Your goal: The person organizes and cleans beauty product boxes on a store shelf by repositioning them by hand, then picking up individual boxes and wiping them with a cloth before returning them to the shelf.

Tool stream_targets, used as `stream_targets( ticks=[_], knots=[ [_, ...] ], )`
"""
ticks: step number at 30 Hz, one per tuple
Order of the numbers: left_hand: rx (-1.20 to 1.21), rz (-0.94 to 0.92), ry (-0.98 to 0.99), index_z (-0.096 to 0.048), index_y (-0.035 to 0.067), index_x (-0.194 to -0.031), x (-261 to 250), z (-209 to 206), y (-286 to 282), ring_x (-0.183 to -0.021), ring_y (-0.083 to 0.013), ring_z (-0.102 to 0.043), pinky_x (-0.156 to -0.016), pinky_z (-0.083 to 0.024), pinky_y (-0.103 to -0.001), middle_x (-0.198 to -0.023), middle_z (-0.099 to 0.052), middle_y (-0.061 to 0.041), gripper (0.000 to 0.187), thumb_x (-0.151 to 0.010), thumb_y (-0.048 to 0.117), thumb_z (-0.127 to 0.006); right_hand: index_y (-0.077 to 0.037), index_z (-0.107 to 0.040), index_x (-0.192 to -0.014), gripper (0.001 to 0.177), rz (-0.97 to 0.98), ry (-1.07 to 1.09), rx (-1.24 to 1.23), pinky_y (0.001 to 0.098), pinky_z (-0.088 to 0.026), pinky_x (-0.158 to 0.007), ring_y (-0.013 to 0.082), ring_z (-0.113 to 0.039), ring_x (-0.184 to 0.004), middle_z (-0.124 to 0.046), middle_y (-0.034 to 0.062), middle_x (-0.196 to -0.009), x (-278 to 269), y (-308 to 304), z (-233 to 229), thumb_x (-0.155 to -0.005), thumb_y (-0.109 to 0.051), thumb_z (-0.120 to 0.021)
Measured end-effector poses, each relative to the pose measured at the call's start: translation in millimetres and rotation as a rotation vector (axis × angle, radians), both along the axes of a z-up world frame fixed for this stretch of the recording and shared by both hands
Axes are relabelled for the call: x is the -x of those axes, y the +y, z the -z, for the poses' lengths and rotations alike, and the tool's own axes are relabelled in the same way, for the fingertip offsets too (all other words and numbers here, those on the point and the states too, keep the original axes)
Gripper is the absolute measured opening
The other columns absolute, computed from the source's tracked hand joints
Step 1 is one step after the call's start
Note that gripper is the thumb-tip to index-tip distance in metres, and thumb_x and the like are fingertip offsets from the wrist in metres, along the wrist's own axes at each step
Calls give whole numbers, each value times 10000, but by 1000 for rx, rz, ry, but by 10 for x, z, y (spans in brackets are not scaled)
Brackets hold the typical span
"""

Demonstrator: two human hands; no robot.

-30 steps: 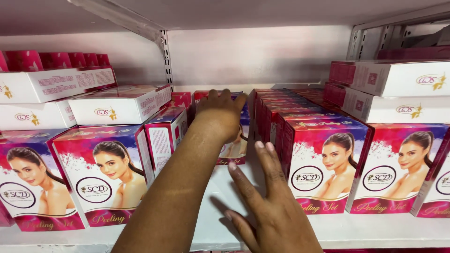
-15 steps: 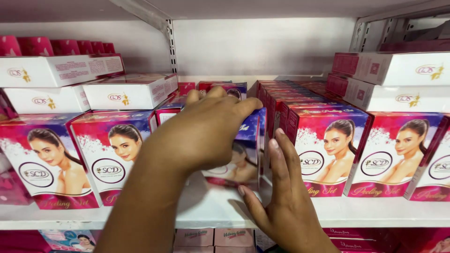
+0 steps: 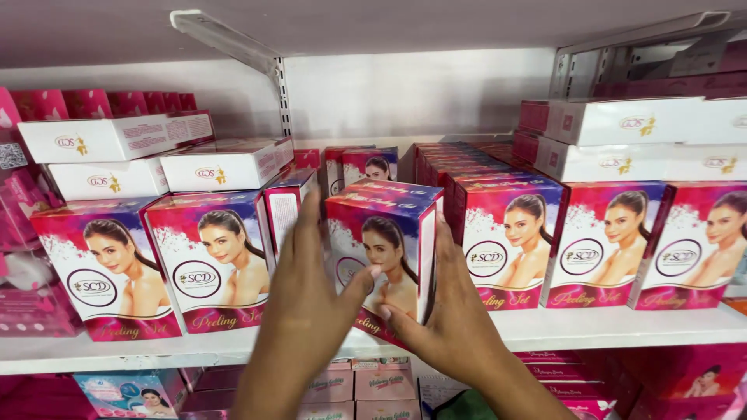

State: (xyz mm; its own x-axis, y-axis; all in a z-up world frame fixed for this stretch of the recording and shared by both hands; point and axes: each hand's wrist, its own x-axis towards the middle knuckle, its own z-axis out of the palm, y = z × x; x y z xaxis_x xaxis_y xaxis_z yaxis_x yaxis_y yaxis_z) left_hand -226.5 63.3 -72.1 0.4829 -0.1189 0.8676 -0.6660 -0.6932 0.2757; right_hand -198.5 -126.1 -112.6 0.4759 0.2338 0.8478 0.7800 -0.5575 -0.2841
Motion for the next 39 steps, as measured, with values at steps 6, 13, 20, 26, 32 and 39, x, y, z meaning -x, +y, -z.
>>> stream_targets(
  ticks=[6,13,20,26,32,39],
  knots=[
    [162,216,176,-27,-27,-1599,-14,489,28,-1513,-393,-329,-1179,-307,-419,-1622,-264,-310,1143,-855,464,-743,37,-96,-1606,1105,-87,-100,-100,449,-311,-1200,404,-360,-1503,-315,283,-1612,184,-130,-30,-806,-281,-788],
    [47,441,-228,-104,81,-1638,96,373,-298,-1570,-460,-299,-1233,-340,-493,-1685,-211,-315,1169,-826,479,-845,-67,-236,-1638,958,-527,367,-409,412,-436,-1093,289,-537,-1367,-534,180,-1508,620,-491,-859,-799,-192,-682],
    [118,507,-280,-322,102,-1604,134,-192,-705,-1485,-378,-502,-1198,-466,-461,-1610,-423,-241,893,-906,348,-822,-137,-252,-1695,863,-448,497,-513,456,-536,-921,352,-683,-1205,-624,217,-1455,415,-879,-1306,-946,-289,-653],
    [286,579,-273,-303,58,-1571,-43,-435,-990,-1391,-307,-564,-1134,-496,-410,-1522,-501,-229,763,-971,185,-758,-23,-238,-1618,917,-708,340,-613,451,-536,-921,301,-639,-1158,-584,193,-1397,230,-951,-1240,-946,-485,-658],
    [395,763,-101,-252,67,-1578,-391,-568,-1039,-1317,-279,-610,-1086,-522,-384,-1471,-542,-215,788,-962,157,-734,-185,-83,-1657,1217,-216,76,2,367,-501,-1010,237,-587,-1271,-557,172,-1489,204,-1064,-1221,-714,-114,-850],
    [374,561,153,-164,50,-1550,-806,-787,-1147,-1205,-292,-680,-1004,-542,-388,-1339,-650,-199,914,-914,385,-729,-125,-400,-1542,928,394,-383,123,439,-497,-992,354,-569,-1218,-556,189,-1385,13,-1105,-1191,-751,-167,-883]
  ],
)
